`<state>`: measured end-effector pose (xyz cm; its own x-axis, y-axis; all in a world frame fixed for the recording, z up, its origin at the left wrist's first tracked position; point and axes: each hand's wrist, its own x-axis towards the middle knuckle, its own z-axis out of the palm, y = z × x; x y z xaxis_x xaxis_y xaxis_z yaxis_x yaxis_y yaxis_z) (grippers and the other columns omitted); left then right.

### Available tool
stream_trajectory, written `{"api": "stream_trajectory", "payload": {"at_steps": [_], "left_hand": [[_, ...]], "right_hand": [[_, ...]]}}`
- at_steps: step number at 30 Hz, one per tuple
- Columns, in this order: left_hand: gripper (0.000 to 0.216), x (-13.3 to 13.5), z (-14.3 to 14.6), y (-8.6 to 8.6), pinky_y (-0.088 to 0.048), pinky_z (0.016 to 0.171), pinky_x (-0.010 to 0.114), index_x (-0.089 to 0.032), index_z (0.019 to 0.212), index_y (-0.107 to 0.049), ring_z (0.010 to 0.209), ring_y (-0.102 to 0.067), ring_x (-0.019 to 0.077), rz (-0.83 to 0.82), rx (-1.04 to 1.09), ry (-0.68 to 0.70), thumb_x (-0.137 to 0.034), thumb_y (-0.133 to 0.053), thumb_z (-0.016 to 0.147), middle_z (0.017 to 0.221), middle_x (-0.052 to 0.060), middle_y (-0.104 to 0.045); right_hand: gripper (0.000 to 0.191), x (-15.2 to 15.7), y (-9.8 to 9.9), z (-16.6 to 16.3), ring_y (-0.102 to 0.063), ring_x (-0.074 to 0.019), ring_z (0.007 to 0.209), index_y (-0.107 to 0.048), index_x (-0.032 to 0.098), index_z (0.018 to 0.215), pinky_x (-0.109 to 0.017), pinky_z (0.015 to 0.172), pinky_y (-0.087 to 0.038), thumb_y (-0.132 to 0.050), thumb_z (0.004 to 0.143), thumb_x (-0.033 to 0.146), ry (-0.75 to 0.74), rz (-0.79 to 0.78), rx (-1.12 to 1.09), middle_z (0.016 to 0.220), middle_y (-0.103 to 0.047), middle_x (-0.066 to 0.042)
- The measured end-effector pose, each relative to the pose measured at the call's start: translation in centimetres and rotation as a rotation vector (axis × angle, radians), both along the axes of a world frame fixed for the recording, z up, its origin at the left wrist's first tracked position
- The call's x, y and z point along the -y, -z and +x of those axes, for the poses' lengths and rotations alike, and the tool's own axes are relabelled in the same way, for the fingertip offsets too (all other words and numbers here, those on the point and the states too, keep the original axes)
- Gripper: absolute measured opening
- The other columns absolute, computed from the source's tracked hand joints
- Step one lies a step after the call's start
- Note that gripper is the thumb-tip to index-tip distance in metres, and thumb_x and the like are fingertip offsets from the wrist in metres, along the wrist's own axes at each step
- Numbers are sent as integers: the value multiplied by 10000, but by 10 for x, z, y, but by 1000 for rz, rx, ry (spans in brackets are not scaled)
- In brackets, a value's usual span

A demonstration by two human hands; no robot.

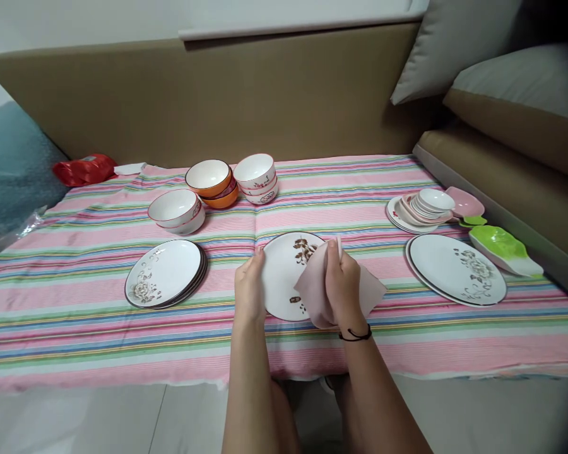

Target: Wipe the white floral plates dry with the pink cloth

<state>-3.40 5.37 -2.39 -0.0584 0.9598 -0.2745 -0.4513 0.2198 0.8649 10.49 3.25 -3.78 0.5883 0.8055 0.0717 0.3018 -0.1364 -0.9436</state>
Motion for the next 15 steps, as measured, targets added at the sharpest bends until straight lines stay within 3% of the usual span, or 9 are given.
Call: {"api": "stream_trajectory", "payload": {"at_steps": [2,5,8,12,15], "left_hand": [[487,-2,3,-1,-518,605,302,-98,883,-697,631,-668,210,-12,32,-93,-541,-717,682,731,85,-710],[513,-5,0,-1,-523,620,299,-93,934,-692,642,-671,206,-13,23,-95,-552,-693,705,756,90,-713],[511,-5,-6,0,-504,594,282,-99,956,-696,624,-655,194,5,-17,21,-550,-687,715,746,84,-707],[381,0,-9,3,-406,495,231,-117,748,-672,534,-576,142,-26,-129,276,-492,-725,702,646,43,-660],[357,4,-4,5,-360,495,211,-121,655,-631,513,-516,101,-6,-159,336,-459,-735,703,602,12,-618]], "right_hand": [[395,-1,0,-3,-471,-159,633,-477,215,729,-266,598,-335,-342,937,523,-57,44,13,660,-529,9],[320,-1,-2,-5,-542,-176,723,-531,218,905,-269,653,-376,-347,951,475,-123,58,37,775,-604,-9],[307,-1,0,-4,-585,-195,824,-557,210,1022,-290,716,-409,-345,964,424,-173,83,147,901,-649,-42],[318,0,3,-4,-574,-220,1031,-574,186,1169,-326,862,-416,-352,951,252,-316,163,416,1124,-650,-84],[355,-1,3,-7,-570,-230,990,-605,177,1153,-343,848,-412,-344,914,148,-411,178,579,1052,-669,-78]]}}
